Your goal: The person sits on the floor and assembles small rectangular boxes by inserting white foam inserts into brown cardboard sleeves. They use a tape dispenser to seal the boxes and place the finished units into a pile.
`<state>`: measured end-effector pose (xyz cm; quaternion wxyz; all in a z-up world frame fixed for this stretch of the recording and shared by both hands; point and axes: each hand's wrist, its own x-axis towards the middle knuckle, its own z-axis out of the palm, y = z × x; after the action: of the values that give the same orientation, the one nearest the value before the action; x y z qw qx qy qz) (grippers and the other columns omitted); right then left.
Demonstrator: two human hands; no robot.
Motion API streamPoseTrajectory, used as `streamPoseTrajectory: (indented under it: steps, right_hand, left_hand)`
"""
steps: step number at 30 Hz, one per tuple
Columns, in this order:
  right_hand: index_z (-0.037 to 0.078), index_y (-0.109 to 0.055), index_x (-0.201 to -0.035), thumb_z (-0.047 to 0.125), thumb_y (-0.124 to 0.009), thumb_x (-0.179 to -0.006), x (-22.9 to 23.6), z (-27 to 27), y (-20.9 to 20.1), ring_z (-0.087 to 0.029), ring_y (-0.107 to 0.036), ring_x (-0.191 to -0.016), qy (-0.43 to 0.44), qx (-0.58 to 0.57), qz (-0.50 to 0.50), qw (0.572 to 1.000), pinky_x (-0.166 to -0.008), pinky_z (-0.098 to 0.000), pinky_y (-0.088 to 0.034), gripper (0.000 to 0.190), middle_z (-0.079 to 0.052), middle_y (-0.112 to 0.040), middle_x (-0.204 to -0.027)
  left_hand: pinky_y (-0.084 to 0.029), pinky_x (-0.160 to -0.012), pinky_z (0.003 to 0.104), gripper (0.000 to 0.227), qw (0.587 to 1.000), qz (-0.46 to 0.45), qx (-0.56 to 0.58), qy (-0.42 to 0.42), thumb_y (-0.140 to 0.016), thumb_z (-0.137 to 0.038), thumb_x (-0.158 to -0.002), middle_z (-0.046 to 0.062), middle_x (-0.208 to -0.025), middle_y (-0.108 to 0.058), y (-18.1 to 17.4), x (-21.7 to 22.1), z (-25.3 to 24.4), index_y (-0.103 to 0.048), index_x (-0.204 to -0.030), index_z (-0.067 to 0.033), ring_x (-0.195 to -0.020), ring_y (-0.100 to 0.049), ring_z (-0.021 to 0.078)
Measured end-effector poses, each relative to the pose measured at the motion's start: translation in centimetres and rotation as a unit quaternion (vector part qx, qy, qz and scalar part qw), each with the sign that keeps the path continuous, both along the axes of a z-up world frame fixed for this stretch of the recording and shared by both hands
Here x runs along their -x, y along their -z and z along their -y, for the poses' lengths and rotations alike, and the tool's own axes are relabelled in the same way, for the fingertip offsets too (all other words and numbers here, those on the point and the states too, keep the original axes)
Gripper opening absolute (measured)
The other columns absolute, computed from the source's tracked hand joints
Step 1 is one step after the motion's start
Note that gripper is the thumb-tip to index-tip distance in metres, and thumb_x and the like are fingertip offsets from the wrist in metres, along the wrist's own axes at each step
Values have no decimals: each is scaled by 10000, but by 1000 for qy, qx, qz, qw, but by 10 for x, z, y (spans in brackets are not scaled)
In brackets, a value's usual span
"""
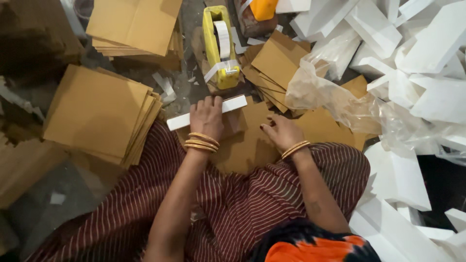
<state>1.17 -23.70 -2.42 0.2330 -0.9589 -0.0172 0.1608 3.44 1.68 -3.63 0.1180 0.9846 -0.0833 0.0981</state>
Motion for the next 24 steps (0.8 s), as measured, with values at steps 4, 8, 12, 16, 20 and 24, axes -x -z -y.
streamPoseTrajectory:
  steps: [4, 8, 12, 16, 20, 24]
  right_hand:
    - [47, -646, -1286, 377, -649, -941, -28, -19, -18, -258, -722, -960, 19, -119, 55, 991, -849, -388, -559, 477, -140, -724, -1124]
    - [29, -688, -1232, 305, -656, -976, -87, -42, 1, -207, -696, -910, 50, -293, 115, 948, -836, -334, -551, 378, -108, -728, -1043]
    - [-9, -736, -1092, 250, -685, -1009, -166, -63, 40, -110, -634, -896, 9, -322, 143, 936, -802, -302, -516, 277, -51, -693, -995]
    - [-22, -738, -999, 232, -709, -1001, -184, -82, 49, -75, -545, -759, 6, -385, 19, 923, -677, -271, -457, 256, -10, -646, -817]
    - [-7, -674, -986, 183, -705, -999, -121, -72, 23, -71, -534, -740, 12, -393, 71, 917, -654, -243, -454, 193, -1, -609, -808]
    - [70, -699, -1068, 136, -676, -924, -51, -61, 31, -49, -664, -818, 96, -433, -77, 893, -744, -220, -572, 160, 50, -717, -921]
  left_hand:
    - [-464, -837, 400, 446, 998, 59, 19, 23, -721, -112, -710, 95, -1025, -622, 18, -15, -9, -605, -1139, -78, -932, -601, 271]
    - [-455, -790, 415, 576, 999, 36, 17, 18, -777, -200, -658, 107, -999, -603, 16, -24, -13, -604, -1190, -63, -916, -591, 284]
    - [-452, -793, 423, 718, 997, 63, 28, 20, -829, -274, -654, 106, -996, -590, 18, -23, -15, -581, -1280, -26, -903, -581, 287]
    - [-454, -795, 411, 717, 999, 50, 10, 13, -817, -233, -625, 91, -1002, -595, 27, -22, -15, -581, -1279, -55, -912, -587, 272]
    - [-451, -803, 396, 672, 997, 80, -10, 5, -816, -186, -669, 67, -1009, -590, 36, -24, -15, -584, -1290, -75, -915, -582, 250]
    - [-452, -794, 408, 662, 998, 50, 24, 17, -804, -194, -591, 99, -999, -598, 30, -24, -13, -592, -1200, -42, -922, -590, 276]
